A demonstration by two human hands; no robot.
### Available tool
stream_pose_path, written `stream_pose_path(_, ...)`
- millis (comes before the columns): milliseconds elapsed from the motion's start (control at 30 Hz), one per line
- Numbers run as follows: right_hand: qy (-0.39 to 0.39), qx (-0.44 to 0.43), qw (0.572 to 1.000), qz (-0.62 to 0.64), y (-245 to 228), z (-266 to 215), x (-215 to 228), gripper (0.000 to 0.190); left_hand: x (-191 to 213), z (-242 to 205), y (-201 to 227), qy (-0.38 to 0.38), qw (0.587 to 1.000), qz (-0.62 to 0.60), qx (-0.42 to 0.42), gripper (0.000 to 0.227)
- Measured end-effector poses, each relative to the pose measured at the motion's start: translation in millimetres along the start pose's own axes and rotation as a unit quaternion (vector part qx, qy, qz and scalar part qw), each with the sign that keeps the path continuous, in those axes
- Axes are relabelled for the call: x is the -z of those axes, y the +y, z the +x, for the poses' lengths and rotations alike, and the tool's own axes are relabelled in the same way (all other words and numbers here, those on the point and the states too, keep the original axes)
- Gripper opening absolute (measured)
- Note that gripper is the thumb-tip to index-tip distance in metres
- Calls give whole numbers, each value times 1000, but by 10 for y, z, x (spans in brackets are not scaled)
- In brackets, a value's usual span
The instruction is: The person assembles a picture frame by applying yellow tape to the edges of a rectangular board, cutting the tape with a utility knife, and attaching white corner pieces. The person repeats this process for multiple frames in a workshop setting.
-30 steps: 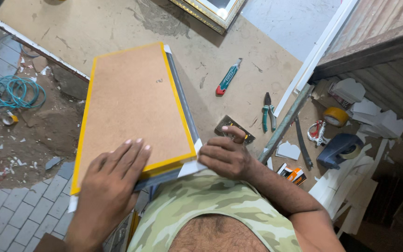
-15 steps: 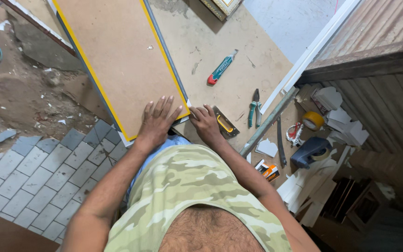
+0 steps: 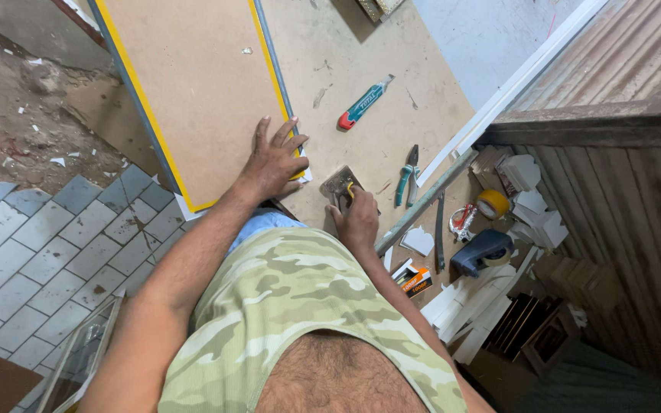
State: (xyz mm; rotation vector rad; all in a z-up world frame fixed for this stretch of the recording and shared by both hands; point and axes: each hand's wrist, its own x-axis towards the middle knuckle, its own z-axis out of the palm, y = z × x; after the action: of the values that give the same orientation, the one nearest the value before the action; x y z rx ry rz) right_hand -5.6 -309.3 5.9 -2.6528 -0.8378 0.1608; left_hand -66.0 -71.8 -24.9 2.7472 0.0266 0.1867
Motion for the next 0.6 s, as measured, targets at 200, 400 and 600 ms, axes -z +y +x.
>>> stream_pose_path(200,-134,-45,990,10,260,160,-45,48,-7,5,9,2,1000,2,-1,33)
stream_pose_path(400,-212,1,977,15,110,328,-200,37,-38,-2,12,6,1000,21,-2,34)
stream_pose_path(600,-215,5,977,4,-70,332,-198,37,-82,-14,3,19,1000,18,0,30)
